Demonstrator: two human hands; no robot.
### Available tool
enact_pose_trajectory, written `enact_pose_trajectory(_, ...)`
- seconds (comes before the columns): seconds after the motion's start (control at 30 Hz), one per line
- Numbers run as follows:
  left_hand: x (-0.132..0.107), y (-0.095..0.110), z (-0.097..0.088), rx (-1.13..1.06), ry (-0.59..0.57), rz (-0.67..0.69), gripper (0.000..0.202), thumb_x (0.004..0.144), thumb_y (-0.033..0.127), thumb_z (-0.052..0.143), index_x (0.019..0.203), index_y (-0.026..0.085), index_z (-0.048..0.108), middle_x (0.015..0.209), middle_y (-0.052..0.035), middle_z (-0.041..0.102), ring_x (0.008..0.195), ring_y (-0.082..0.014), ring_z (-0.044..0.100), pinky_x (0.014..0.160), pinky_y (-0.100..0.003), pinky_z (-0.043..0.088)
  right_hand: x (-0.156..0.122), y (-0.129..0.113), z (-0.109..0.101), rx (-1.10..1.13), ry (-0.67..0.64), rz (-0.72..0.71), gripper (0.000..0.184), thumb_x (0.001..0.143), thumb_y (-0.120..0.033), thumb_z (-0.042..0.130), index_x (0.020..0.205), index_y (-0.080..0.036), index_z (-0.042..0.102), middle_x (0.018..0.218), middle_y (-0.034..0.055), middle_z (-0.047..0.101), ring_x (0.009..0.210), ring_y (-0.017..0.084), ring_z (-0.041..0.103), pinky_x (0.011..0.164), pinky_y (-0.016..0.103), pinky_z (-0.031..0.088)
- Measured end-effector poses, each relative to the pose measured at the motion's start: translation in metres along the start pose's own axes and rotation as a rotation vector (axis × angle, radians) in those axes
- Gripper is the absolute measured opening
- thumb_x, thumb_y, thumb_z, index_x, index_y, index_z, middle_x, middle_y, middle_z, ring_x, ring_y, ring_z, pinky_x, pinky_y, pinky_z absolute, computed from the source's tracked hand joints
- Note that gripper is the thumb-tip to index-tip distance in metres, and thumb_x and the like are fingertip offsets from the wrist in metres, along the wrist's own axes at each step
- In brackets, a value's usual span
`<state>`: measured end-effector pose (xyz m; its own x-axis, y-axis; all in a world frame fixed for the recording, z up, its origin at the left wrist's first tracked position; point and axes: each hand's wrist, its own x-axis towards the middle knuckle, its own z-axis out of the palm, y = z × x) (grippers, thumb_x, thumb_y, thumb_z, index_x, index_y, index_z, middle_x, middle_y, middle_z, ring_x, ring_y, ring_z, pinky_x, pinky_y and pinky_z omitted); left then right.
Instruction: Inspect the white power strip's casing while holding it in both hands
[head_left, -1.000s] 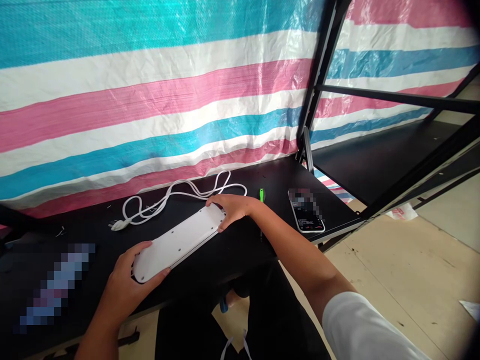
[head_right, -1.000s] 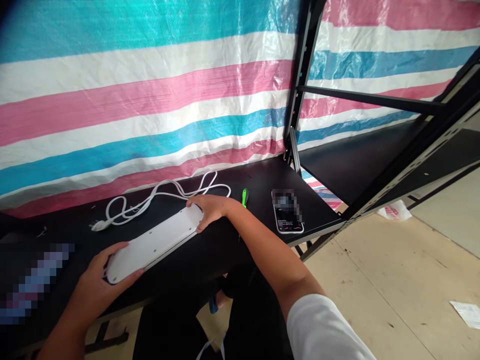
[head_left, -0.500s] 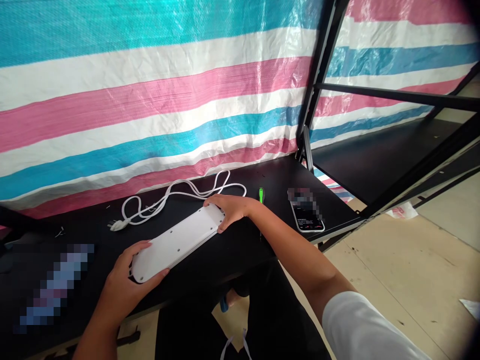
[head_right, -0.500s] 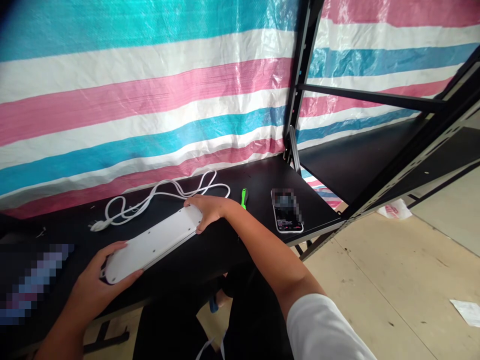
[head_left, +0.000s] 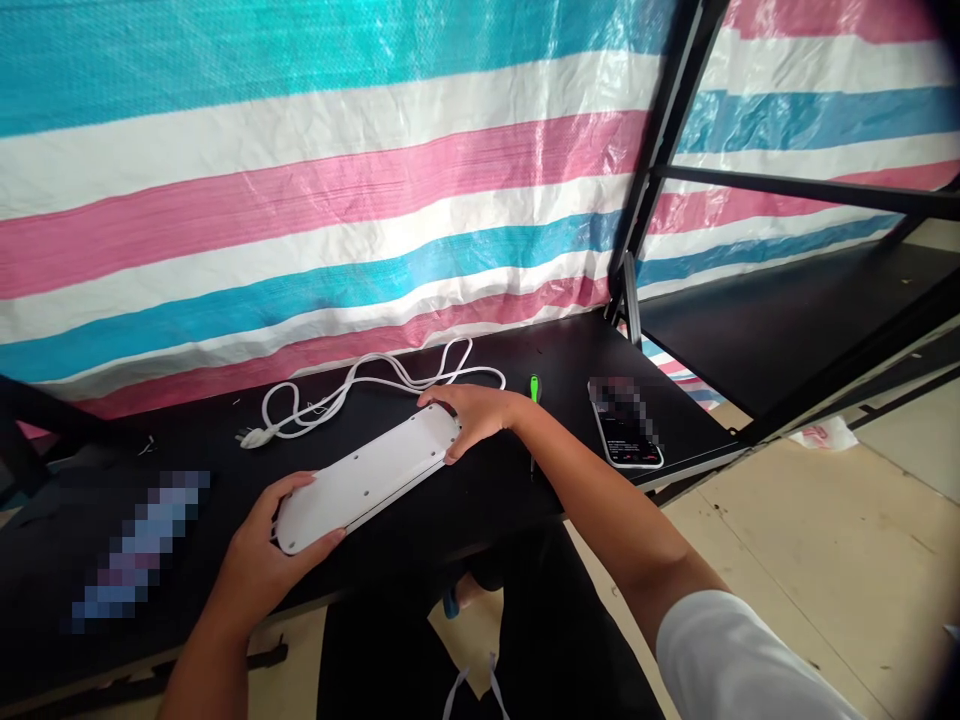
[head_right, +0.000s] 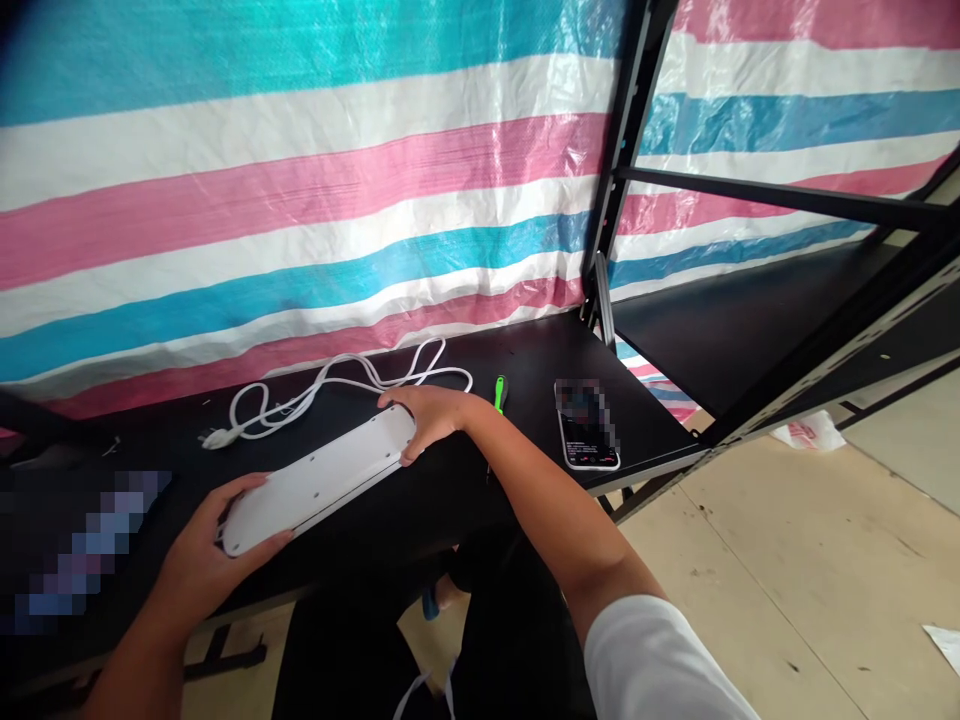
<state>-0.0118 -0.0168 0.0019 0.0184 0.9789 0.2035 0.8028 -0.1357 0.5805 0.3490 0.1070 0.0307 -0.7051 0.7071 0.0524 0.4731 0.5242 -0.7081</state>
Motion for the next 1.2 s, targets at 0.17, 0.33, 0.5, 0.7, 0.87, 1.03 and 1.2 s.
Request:
enact_pose_trajectory(0.17,-0.001,-0.001,0.0,0.006,0.006,-0.003,0.073,0.074,0.061,0.076,0.136,0.027,0.056,0.146,-0.0108,0.062,0.134,-0.0385,0.06,0.11,-0.048,0.05,-0.001,-0.003,-0.002,0.012,-0.01,0.025,0.096,0.06,-0.044,0.097,0.145,-0.028,0.055,0.14,0.0078,0.062,0.122,0.033,0.063,0.097,0.04,0.053)
enact_pose_trajectory(0.33,0.0,-0.003,-0.001,0.017,-0.018,-0.003,0.071,0.077,0.061,0.072,0.138,0.028,0.056,0.146,-0.0098,0.062,0.133,-0.0378,0.06,0.105,-0.045,0.052,-0.002,-0.005,-0.003,-0.005,-0.012,0.049,0.093,0.06,-0.048,0.096,0.141,-0.027,0.056,0.124,0.0061,0.066,0.108,0.03,0.065,0.085,0.037,0.054)
enact_pose_trajectory(0.5,0.002,-0.008,0.0,0.036,-0.02,0.032,0.072,0.077,0.064,0.075,0.136,0.027,0.058,0.141,-0.0104,0.065,0.127,-0.0364,0.063,0.104,-0.045,0.053,-0.002,-0.006,-0.002,-0.006,-0.003,0.03,0.088,0.061,-0.045,0.096,0.138,-0.027,0.058,0.131,0.0067,0.065,0.116,0.032,0.064,0.09,0.038,0.053)
enact_pose_trajectory(0.7,0.002,-0.011,0.004,0.072,-0.013,0.069,0.075,0.076,0.064,0.078,0.138,0.027,0.057,0.139,-0.0096,0.065,0.124,-0.0342,0.066,0.105,-0.044,0.055,-0.002,-0.007,-0.002,-0.014,-0.002,0.0,0.087,0.062,-0.036,0.096,0.139,-0.025,0.056,0.142,0.0094,0.06,0.125,0.034,0.061,0.101,0.043,0.051)
enact_pose_trajectory(0.87,0.002,-0.016,0.003,0.07,-0.033,0.085,0.075,0.077,0.063,0.079,0.139,0.027,0.055,0.139,-0.0092,0.065,0.123,-0.0323,0.066,0.1,-0.039,0.057,-0.002,-0.005,-0.002,-0.011,0.006,-0.029,0.086,0.064,-0.038,0.095,0.14,-0.026,0.055,0.146,0.0094,0.059,0.127,0.034,0.06,0.104,0.045,0.05)
enact_pose_trajectory(1.03,0.002,-0.017,0.003,0.085,-0.048,0.066,0.074,0.078,0.061,0.078,0.141,0.028,0.054,0.14,-0.0088,0.065,0.124,-0.0326,0.066,0.103,-0.04,0.056,-0.001,-0.002,-0.001,-0.011,-0.033,0.01,0.09,0.063,-0.041,0.095,0.142,-0.026,0.054,0.149,0.0107,0.058,0.129,0.036,0.06,0.101,0.045,0.051)
enact_pose_trajectory(1.2,0.0,-0.016,0.004,0.059,0.005,0.134,0.072,0.077,0.057,0.08,0.138,0.027,0.055,0.143,-0.0102,0.063,0.13,-0.034,0.064,0.112,-0.044,0.051,0.002,0.001,0.003,-0.027,-0.046,0.003,0.092,0.065,-0.039,0.095,0.145,-0.026,0.052,0.151,0.0117,0.055,0.131,0.036,0.059,0.101,0.045,0.052)
